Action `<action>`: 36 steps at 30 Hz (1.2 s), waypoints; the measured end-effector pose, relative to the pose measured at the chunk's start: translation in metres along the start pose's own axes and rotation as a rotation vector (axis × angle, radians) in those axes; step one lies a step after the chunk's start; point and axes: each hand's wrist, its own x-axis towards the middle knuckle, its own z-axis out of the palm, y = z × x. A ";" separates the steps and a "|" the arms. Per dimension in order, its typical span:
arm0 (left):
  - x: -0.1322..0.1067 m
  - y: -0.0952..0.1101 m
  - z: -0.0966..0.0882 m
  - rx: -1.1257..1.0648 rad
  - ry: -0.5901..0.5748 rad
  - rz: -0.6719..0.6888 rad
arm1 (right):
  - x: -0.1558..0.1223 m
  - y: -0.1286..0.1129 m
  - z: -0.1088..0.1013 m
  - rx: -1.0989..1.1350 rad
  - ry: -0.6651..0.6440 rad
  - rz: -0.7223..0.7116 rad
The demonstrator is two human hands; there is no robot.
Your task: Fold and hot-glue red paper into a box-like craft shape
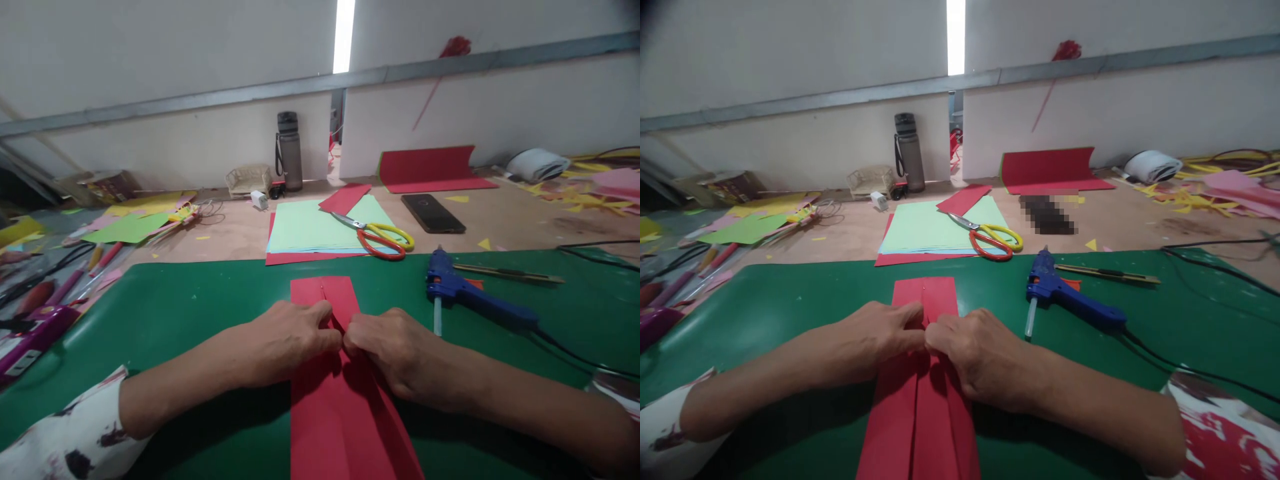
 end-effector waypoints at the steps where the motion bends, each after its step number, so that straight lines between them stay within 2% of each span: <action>1: -0.001 -0.001 0.001 -0.005 0.010 -0.009 | 0.000 0.000 0.000 -0.002 0.007 0.000; 4: -0.006 -0.007 0.006 -0.094 0.068 -0.039 | -0.001 0.001 -0.002 -0.001 -0.008 0.020; 9: -0.016 -0.015 0.012 -0.440 0.225 -0.067 | 0.000 0.001 -0.006 -0.028 -0.094 0.022; 11: -0.018 -0.016 0.014 -0.515 0.264 -0.069 | 0.000 0.001 -0.008 -0.060 -0.132 0.009; 15: -0.018 -0.018 0.018 -0.513 0.274 -0.065 | -0.001 0.000 -0.010 -0.113 -0.182 -0.001; 18: -0.018 -0.019 0.022 -0.470 0.294 -0.055 | 0.003 0.002 -0.006 0.002 -0.092 0.027; 21: -0.018 -0.021 0.026 -0.451 0.337 -0.041 | 0.011 0.007 -0.003 0.216 0.080 0.187; 23: -0.019 -0.021 0.027 -0.460 0.356 -0.025 | 0.019 0.009 -0.004 0.309 0.120 0.339; 25: -0.020 -0.022 0.026 -0.484 0.361 -0.001 | 0.025 0.008 -0.008 0.338 0.081 0.445; 27: -0.020 -0.021 0.024 -0.520 0.358 0.022 | 0.028 0.005 -0.013 0.327 0.016 0.479; 31: -0.019 -0.017 0.018 -0.621 0.333 0.033 | 0.029 0.000 -0.017 0.296 -0.061 0.458; 36: -0.018 -0.011 0.016 -0.658 0.331 0.027 | 0.027 0.001 -0.003 0.211 -0.086 0.370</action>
